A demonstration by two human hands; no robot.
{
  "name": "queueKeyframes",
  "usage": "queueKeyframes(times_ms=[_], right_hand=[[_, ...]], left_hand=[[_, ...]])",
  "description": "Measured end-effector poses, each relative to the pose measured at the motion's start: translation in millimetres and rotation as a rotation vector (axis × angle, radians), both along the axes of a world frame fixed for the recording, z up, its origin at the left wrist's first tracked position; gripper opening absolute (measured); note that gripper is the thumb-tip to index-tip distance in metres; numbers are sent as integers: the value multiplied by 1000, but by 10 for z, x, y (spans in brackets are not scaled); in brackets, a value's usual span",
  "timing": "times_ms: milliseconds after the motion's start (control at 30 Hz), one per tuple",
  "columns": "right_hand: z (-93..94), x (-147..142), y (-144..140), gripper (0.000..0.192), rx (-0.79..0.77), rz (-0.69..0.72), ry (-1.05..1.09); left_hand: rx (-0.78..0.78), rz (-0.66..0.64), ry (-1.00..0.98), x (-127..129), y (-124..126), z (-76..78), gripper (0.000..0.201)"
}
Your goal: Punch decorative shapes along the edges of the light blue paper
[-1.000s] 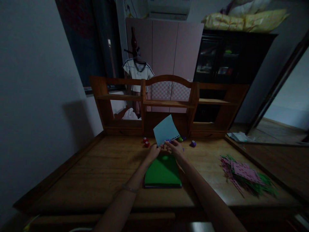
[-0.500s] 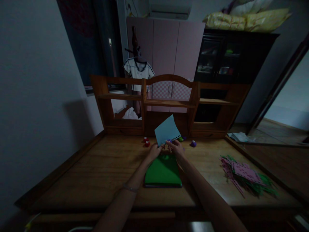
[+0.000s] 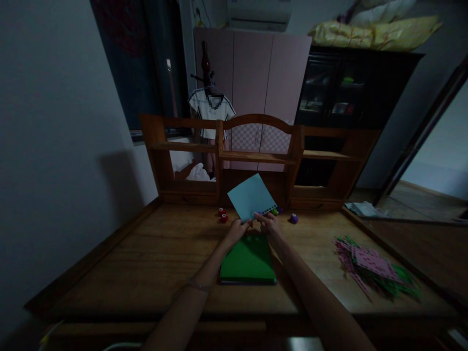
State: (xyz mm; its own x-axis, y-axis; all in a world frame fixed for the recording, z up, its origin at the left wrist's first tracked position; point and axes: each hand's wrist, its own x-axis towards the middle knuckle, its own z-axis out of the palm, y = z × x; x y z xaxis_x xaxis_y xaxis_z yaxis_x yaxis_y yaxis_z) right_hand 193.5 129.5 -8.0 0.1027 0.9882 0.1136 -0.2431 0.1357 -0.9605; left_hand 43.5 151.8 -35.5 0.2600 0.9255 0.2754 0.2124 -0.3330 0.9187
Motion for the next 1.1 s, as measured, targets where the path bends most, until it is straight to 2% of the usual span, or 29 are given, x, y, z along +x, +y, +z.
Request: queueKeyframes(times_ms=[200,467,733,900,1100], right_hand=[[26,-2,-41,35,5,16,-24],[40,-83,-83,37,103,67,-114],[-33,-126,-52,39,80,86,-169],[-65,-111,-9,36,8,113,-115],[-124,-97,48,36,-24,89,-29]], left_hand=[[-50,-13,-65,4,-53,38,48],[25,129,-62,-39,-5,13,48],[67,228,-1,-58,34,-9,44],[78,278,-62,-58,40,11,39],[51,403,-135,-108,60,29,38]])
